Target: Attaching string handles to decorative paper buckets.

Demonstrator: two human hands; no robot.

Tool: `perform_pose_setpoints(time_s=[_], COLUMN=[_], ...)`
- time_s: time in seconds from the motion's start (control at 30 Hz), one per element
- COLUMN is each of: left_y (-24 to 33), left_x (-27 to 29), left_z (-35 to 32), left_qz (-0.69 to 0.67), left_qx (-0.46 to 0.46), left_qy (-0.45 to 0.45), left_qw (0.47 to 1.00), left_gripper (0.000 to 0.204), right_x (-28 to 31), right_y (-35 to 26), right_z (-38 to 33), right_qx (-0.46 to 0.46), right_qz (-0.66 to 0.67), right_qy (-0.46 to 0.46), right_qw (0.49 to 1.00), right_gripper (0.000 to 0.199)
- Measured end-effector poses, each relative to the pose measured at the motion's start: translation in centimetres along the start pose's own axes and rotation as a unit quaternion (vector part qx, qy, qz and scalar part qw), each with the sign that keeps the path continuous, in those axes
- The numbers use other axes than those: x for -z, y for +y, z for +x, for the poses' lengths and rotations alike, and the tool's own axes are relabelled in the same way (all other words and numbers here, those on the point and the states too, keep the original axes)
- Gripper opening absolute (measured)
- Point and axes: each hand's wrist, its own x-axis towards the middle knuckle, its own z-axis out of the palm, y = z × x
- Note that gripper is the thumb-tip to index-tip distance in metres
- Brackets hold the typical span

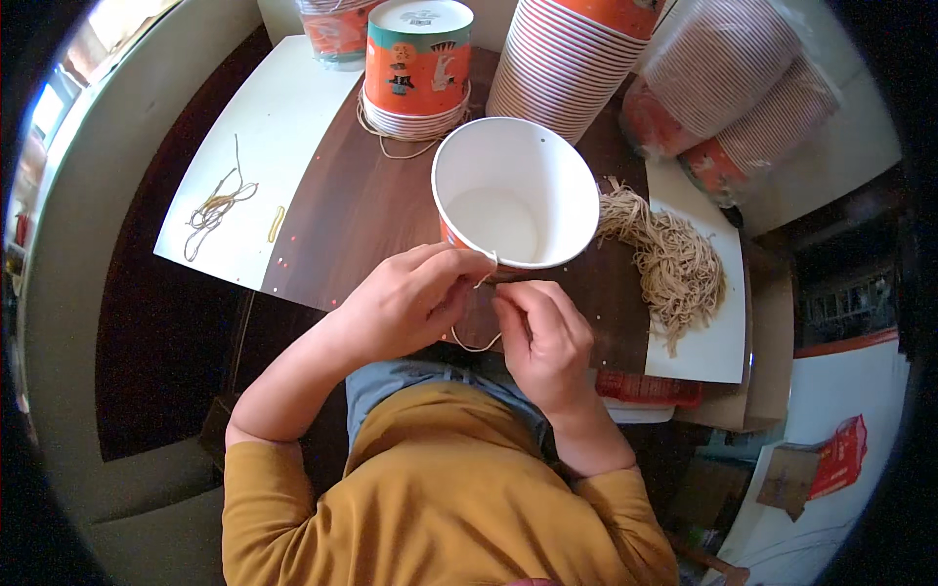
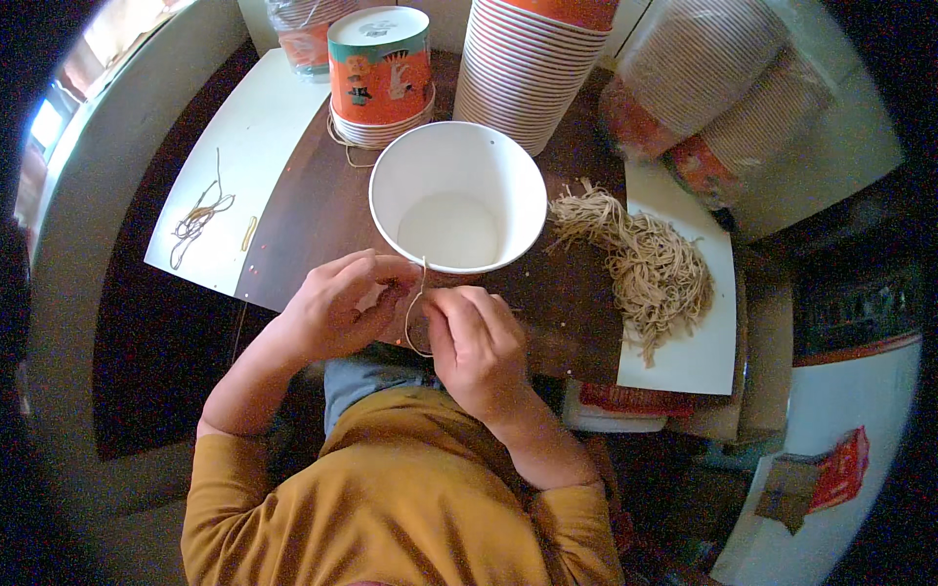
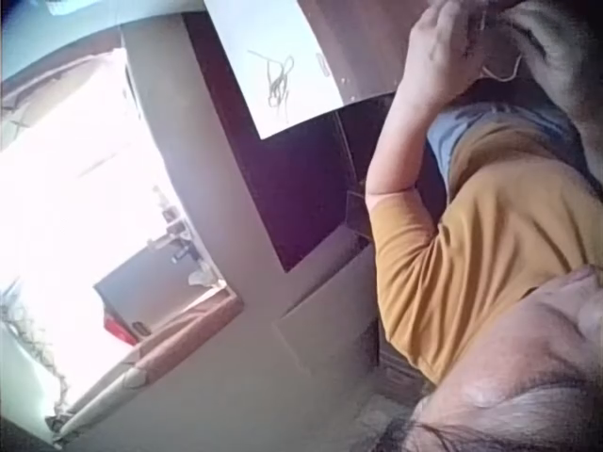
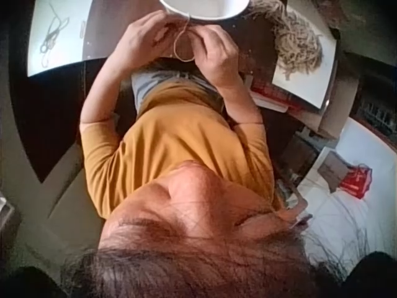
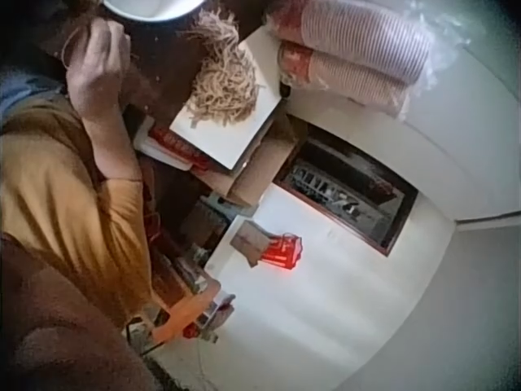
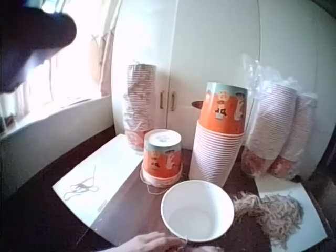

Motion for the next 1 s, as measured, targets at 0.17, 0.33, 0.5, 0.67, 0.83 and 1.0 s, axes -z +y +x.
perform_pose_setpoints(time_s=[0.17, 0.33, 0.5, 0.67, 0.83, 1.0], left_y=[0.8, 0.3, 0.0, -1.7, -3.5, -2.9], left_x=[-0.1, -0.1, -0.3, -2.2, -3.8, -4.1], left_z=[0.0, -0.1, -0.5, -0.4, -1.3, -0.9], left_qz=[-0.037, -0.040, 0.073, 0.220, 0.220, 0.052], left_qx=[0.080, 0.065, -0.005, -0.148, -0.125, -0.033], left_qy=[0.011, 0.011, -0.019, 0.047, 0.072, 0.077], left_qw=[0.996, 0.997, 0.997, 0.963, 0.965, 0.995], left_gripper=[0.022, 0.025, 0.035, 0.042, 0.053, 0.055], right_x=[0.0, -1.0, -0.3, -1.7, -2.5, -1.7], right_y=[-0.8, -0.4, -0.2, 0.5, 0.6, 0.9], right_z=[-0.4, -1.4, -0.9, -0.4, -0.9, -0.3], right_qx=[-0.045, -0.023, -0.045, -0.051, -0.184, -0.059], right_qz=[0.009, 0.008, 0.016, 0.033, 0.174, 0.097], right_qy=[-0.046, -0.039, -0.053, -0.005, -0.060, -0.001], right_qw=[0.998, 0.999, 0.997, 0.998, 0.965, 0.994], right_gripper=[0.030, 0.028, 0.024, 0.018, 0.014, 0.009])
